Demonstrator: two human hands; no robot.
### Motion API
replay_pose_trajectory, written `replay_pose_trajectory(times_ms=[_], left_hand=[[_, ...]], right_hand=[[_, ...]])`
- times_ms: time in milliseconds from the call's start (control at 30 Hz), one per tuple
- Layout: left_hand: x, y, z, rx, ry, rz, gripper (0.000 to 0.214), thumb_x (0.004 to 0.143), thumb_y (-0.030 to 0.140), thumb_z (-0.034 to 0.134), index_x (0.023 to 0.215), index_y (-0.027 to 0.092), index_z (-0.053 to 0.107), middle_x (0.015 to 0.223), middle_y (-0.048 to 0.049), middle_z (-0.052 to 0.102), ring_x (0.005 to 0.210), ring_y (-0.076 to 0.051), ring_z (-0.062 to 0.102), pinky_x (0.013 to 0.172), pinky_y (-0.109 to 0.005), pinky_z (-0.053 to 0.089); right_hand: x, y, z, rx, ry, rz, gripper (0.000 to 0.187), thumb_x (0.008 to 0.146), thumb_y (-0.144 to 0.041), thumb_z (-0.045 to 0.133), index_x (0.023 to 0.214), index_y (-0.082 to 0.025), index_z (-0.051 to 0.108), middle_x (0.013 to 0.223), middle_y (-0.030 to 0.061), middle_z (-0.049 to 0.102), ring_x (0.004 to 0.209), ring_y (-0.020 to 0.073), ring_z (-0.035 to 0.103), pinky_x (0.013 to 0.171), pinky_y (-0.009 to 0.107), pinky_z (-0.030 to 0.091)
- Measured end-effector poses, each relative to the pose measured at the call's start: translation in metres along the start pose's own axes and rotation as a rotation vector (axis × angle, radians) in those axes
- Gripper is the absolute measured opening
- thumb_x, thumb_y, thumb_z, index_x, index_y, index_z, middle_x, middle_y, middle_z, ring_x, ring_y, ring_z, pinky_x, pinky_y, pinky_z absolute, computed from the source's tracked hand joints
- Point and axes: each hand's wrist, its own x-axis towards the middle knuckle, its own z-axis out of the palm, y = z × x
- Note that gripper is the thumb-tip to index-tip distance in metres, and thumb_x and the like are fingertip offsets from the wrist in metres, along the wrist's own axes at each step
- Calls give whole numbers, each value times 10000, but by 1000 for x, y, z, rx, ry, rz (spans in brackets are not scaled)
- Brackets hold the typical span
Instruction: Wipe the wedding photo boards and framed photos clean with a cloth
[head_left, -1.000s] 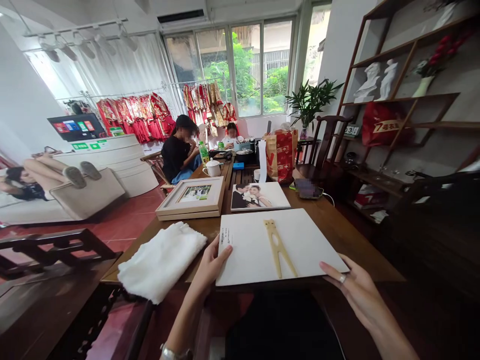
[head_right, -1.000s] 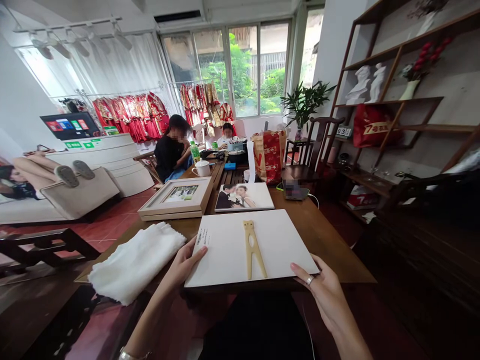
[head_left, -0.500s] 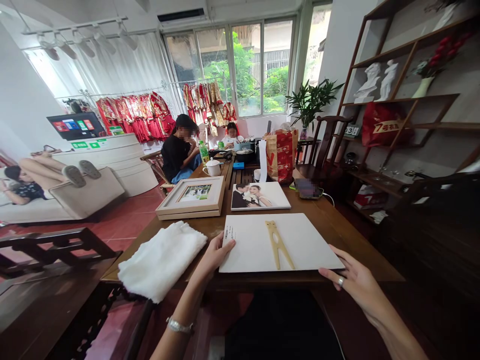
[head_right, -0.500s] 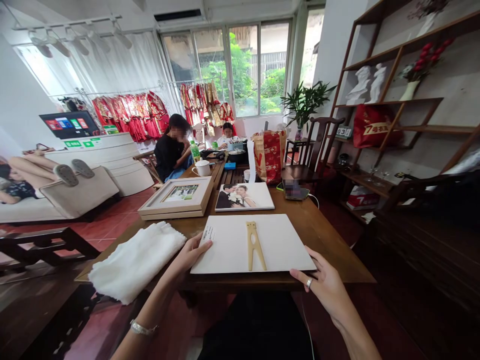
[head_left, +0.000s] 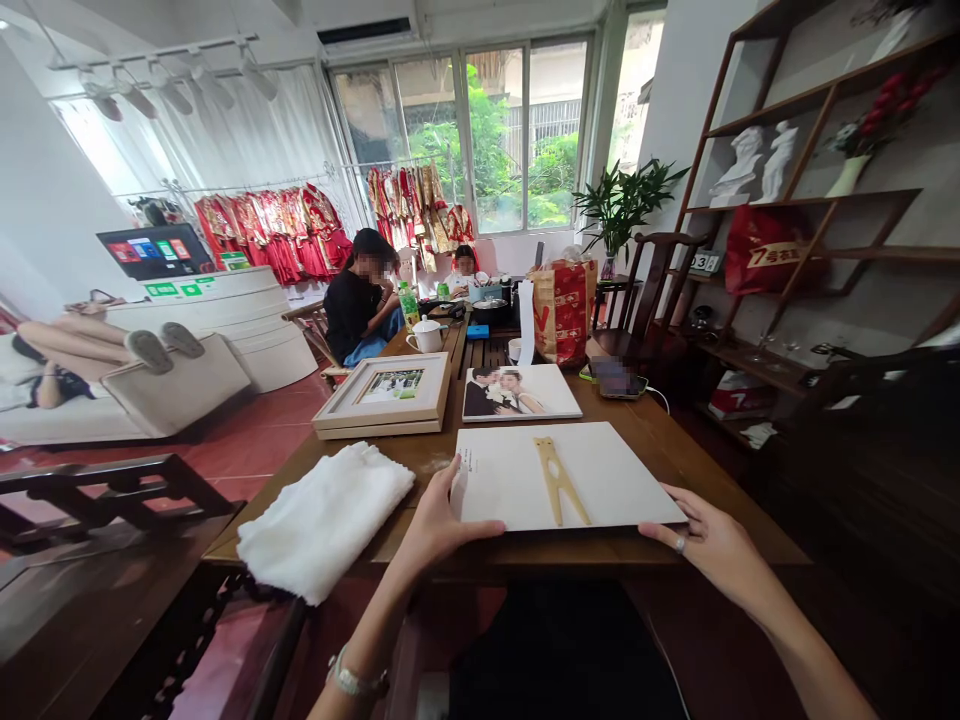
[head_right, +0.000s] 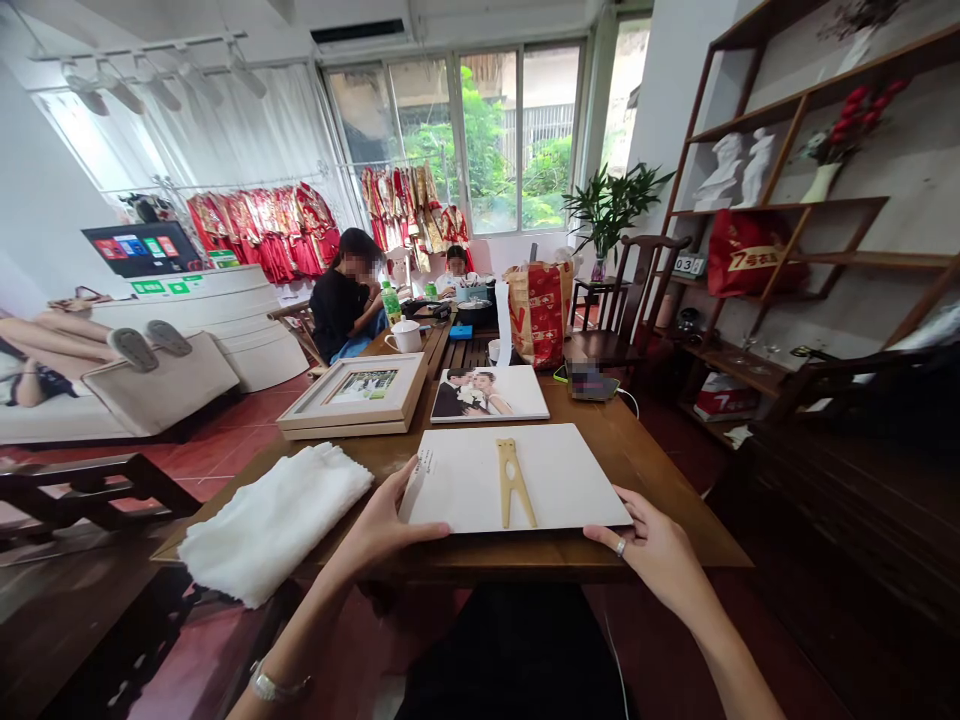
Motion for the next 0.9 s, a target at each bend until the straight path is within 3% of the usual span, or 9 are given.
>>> replay_pose_trajectory(times_ms=[133, 400, 900], left_hand=[[-6, -3, -1, 117, -105, 114, 1128, 375, 264, 878, 1372, 183, 357, 1445, -151, 358, 1347, -329, 296, 1124, -458, 183], [-5, -11, 4, 162, 5, 94, 1106, 345, 289, 873, 1332, 168, 389, 1380, -157, 434, 1308, -350, 351, 1104, -470, 217], [-7, -12, -1, 216, -16, 106, 1174, 328, 324, 870, 1369, 176, 347, 1431, -163, 337, 1347, -383, 233, 1106, -515, 164]], right_hand=[[7, 3, -5, -237, -53, -105, 527, 651, -525, 695, 1078, -238, 580, 913, 41, 723, 629, 217, 640, 554, 312, 485], [16, 0, -10, -598, -83, -220, 368, 691, -572, 625, 918, -295, 539, 636, -49, 665, 526, 202, 565, 507, 282, 362], [14, 3, -9, -654, -53, -224, 373, 695, -604, 599, 904, -302, 537, 538, -69, 570, 533, 211, 571, 502, 273, 346]])
